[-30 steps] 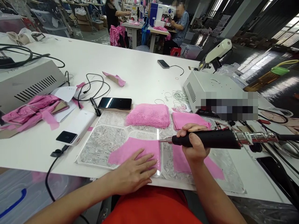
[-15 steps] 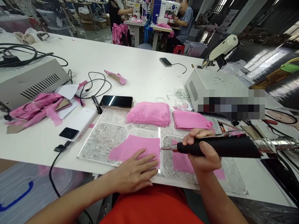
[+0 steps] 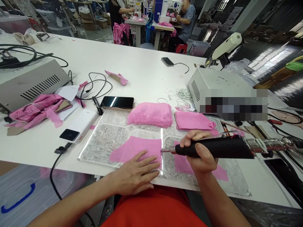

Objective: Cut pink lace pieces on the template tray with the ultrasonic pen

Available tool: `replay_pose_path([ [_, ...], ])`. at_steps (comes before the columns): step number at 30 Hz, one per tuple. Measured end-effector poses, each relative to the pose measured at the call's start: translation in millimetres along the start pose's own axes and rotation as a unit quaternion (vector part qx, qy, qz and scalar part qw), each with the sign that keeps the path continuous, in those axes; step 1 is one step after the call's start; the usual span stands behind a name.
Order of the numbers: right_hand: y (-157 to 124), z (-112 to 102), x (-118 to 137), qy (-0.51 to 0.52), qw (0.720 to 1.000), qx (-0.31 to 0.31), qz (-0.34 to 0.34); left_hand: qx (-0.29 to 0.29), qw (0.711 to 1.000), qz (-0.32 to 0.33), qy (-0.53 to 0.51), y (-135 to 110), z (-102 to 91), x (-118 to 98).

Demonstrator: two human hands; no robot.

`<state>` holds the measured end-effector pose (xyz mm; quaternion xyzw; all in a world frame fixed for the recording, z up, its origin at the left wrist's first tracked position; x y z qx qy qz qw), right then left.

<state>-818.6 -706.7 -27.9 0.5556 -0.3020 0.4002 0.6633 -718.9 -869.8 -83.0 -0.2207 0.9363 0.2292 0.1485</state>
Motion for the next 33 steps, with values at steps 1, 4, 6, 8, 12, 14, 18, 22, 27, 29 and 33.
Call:
replay_pose_path([
  [1, 0, 1, 0, -0.005, 1.0, 0.004, -0.003, 0.001, 1.0, 0.0, 0.0, 0, 0.0, 0],
  [4, 1, 2, 1, -0.017, 1.0, 0.009, -0.007, 0.003, 1.0, -0.001, -0.003, 0, -0.5, 0],
  [6, 1, 1, 3, -0.013, 1.0, 0.007, -0.006, 0.003, 1.0, -0.002, -0.004, 0, -0.8, 0],
  [8, 0, -2, 5, -0.005, 1.0, 0.0, -0.002, 0.003, 1.0, 0.0, -0.002, 0, -0.8, 0],
  [12, -6, -8, 8, -0.001, 1.0, 0.001, 0.012, 0.005, 1.0, 0.01, 0.003, 0, -0.6, -2],
  [14, -8, -7, 9, 0.0, 1.0, 0.016, 0.019, 0.01, 1.0, 0.01, 0.008, 0, 0.0, -2],
  [18, -12, -2, 8, 0.01, 0.999, 0.034, 0.022, 0.013, 1.0, 0.01, 0.016, -1, 1.1, -2],
  [22, -13, 0, 8, 0.004, 0.999, 0.036, 0.022, 0.004, 1.0, 0.014, 0.018, -2, 2.9, -2],
  [27, -14, 1, 6, 0.0, 0.999, 0.043, 0.029, -0.017, 1.0, 0.018, 0.012, -5, 5.1, 0],
  [29, -15, 1, 6, -0.005, 0.998, 0.047, 0.034, -0.022, 0.999, 0.018, 0.014, -5, 6.2, 1],
  [33, -13, -3, 6, -0.018, 0.998, 0.024, 0.047, -0.036, 0.999, 0.031, 0.027, -5, 4.4, -5],
])
Point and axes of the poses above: each hand's wrist, its own y-axis towards the middle knuckle, its own z-axis out of the palm, x = y × z, the point moved 8 cm from there along y, towards the middle knuckle, and after that the axes turned 11 degrees about -y, right-handed, at the moved point
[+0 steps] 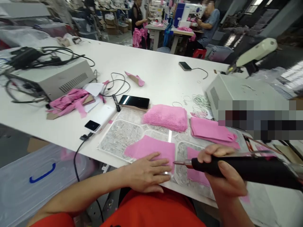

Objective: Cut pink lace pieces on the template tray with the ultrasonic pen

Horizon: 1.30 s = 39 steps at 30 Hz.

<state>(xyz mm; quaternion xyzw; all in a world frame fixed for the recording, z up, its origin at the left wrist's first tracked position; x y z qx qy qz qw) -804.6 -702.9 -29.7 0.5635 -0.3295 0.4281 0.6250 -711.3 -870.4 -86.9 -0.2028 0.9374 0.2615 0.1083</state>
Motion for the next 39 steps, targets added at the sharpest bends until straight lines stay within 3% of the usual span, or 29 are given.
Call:
replay_pose_path([
  [3, 8, -5, 2, 0.008, 0.999, -0.047, -0.016, -0.028, 0.999, -0.012, 0.021, -6, -11.7, -2],
  [6, 17, 4, 1, 0.022, 0.997, -0.074, -0.018, -0.099, 0.99, -0.081, 0.057, -28, -35.9, 6],
  [10, 23, 39, -4, 0.04, 0.997, -0.06, 0.0, -0.169, 0.965, -0.167, 0.107, -76, -62.2, 19],
  [15, 20, 93, -9, 0.053, 0.999, 0.004, -0.01, -0.179, 0.958, -0.189, 0.116, -110, -67.0, 23],
  [19, 15, 121, -14, 0.047, 0.998, 0.041, -0.026, -0.196, 0.959, -0.173, 0.108, -115, -66.4, 20],
  [23, 12, 135, -19, 0.038, 0.997, 0.061, -0.038, -0.205, 0.96, -0.161, 0.102, -117, -65.6, 20],
  [39, 12, 145, -23, 0.013, 0.994, 0.094, -0.053, -0.225, 0.959, -0.142, 0.099, -119, -69.3, 17],
])
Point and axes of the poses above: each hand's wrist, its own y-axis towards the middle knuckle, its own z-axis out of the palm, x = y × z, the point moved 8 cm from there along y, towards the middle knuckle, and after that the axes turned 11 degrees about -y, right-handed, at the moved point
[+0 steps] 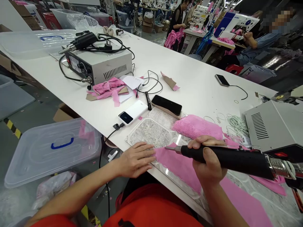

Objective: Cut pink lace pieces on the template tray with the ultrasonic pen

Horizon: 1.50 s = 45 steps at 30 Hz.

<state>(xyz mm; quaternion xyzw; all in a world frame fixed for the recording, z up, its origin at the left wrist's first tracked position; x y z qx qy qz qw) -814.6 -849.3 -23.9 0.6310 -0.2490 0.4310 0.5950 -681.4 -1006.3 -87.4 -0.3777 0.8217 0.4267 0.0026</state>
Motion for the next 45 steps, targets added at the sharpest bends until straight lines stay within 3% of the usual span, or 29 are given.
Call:
replay_pose_path([
  [6, -1, 2, 3, 0.013, 1.0, -0.009, 0.01, 0.0, 1.0, 0.002, -0.006, -4, -1.0, 0],
  [16, -8, 26, 3, 0.038, 0.999, 0.019, 0.024, 0.004, 1.0, 0.006, -0.013, -5, -4.0, -1],
  [31, -7, 28, 2, 0.033, 0.999, 0.038, 0.017, 0.002, 1.0, 0.012, -0.011, -8, -3.4, 0],
  [38, -3, 23, 4, 0.03, 0.999, 0.012, 0.019, 0.007, 1.0, 0.007, -0.016, -8, -3.1, 1],
  [45, -9, 36, 2, 0.046, 0.998, 0.038, 0.031, -0.002, 1.0, 0.013, -0.02, -6, -4.8, -1],
])
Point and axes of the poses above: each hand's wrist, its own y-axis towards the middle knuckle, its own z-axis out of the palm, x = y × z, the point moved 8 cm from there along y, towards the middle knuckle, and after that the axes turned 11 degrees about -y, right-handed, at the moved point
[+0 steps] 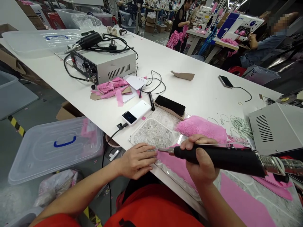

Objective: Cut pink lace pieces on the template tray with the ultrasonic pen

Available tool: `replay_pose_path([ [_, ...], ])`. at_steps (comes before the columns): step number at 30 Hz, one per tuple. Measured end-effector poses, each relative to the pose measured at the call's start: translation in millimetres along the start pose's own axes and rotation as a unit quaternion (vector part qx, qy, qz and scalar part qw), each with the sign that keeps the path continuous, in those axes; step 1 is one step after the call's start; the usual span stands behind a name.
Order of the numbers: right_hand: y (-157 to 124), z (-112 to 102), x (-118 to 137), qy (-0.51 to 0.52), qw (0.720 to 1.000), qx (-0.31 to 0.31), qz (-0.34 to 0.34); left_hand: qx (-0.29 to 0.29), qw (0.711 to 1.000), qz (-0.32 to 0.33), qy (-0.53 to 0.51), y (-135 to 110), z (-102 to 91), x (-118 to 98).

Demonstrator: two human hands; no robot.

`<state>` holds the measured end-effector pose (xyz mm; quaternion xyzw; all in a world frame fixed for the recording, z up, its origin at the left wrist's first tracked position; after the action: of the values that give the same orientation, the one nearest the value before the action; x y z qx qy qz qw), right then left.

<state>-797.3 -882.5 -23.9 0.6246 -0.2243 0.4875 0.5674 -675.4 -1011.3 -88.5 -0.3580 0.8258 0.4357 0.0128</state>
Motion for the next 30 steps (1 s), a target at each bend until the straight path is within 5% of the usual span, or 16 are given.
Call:
replay_pose_path([
  [13, -3, 8, 0, -0.023, 0.999, 0.029, -0.025, 0.001, 1.0, -0.008, -0.001, -1, 1.4, 1],
  [18, 5, -6, 6, -0.007, 1.0, -0.015, -0.018, 0.001, 1.0, -0.016, -0.003, 0, -1.1, 2],
  [22, 19, -55, 28, -0.024, 0.994, -0.093, -0.048, 0.007, 1.0, -0.026, -0.012, 1, -6.3, 2],
  [26, 19, -128, 50, -0.067, 0.978, -0.182, -0.076, -0.013, 0.999, -0.046, -0.004, 6, -8.2, 5],
  [30, 0, -200, 61, -0.097, 0.954, -0.278, -0.065, -0.036, 0.999, -0.017, -0.003, 35, 8.6, -16],
])
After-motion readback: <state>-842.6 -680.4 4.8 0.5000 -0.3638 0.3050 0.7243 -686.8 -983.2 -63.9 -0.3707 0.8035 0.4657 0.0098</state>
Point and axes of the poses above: each hand's wrist, its own y-axis towards the middle knuckle, its own z-axis out of the palm, x = y × z, the point moved 8 cm from there along y, towards the middle knuckle, and after that the axes turned 11 degrees about -y, right-handed, at the moved point
